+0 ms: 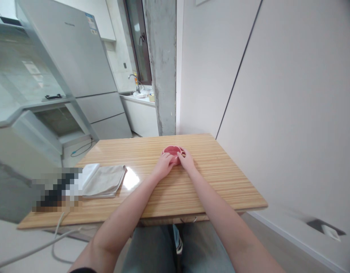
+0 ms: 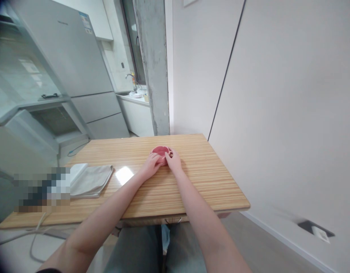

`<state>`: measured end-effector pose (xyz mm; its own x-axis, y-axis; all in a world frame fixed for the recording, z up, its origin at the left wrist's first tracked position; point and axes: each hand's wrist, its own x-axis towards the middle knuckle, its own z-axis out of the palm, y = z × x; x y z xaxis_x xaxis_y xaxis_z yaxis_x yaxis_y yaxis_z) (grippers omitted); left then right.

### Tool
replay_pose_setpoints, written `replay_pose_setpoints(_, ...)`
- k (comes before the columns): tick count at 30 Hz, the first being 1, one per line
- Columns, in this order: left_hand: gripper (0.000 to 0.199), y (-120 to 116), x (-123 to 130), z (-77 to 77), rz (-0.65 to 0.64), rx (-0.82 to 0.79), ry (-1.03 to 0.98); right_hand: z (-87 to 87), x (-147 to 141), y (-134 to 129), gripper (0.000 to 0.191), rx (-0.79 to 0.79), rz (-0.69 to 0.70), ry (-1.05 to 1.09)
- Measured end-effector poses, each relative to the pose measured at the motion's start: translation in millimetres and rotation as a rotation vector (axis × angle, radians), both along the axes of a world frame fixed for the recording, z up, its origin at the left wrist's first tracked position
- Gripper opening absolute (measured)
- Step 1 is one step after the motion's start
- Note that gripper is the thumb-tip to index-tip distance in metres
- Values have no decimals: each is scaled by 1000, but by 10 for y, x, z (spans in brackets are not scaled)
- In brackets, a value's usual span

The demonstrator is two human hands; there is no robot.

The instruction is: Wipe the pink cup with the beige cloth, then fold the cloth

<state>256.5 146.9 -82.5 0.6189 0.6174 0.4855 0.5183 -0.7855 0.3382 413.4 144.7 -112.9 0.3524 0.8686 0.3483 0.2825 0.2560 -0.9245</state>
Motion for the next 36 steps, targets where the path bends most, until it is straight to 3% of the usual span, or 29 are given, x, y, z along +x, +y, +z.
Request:
replay_pose_setpoints(5,22,-31,26,13,-7,2,2,2,6,5,37,-6,29,12)
replay_pose_setpoints(7,32,-49,10,110,-34,7,-30,9,6,-3,36,-8,34,12)
replay_pose_setpoints(9,39,-45,-106,270,32,28,-110,13,5,-11,36,-13,19,12)
replay_pose_setpoints(10,39,-35,-221,364,126,42,-163,13,4,-14,36,-16,11,13)
replay_pose_setpoints(13,39,-10,-808,617,583,61,-287,14,6,-14,36,-17,13,8)
replay_pose_setpoints(16,35,-52,-1547,698,1027,-51,-77,15,12,-7,35,-8,20,-15)
replay_pose_setpoints(18,33,-116,-1917,635,1157,-185,160,15,16,-3,35,-9,10,-29)
replay_pose_setpoints(20,31,-171,-2085,514,1176,-271,350,16,20,-1,35,-14,7,-34)
replay_pose_setpoints(22,33,-191,-2047,380,1121,-258,435,18,23,-3,36,-16,11,-29)
replay_pose_setpoints(25,37,-162,-1745,236,913,-179,401,25,23,-8,36,-23,26,-23)
replay_pose_setpoints(29,45,-133,-1364,202,599,-137,290,30,17,-15,36,-29,30,-20)
replay_pose_setpoints(31,46,-154,-1319,228,640,-79,313,23,16,-12,36,-28,24,-19)
replay_pose_setpoints(33,54,-185,-1367,258,788,-73,367,6,18,0,37,-35,24,-29)
replay_pose_setpoints(36,71,-198,-1506,280,909,-249,431,-29,21,31,38,-46,13,-43)
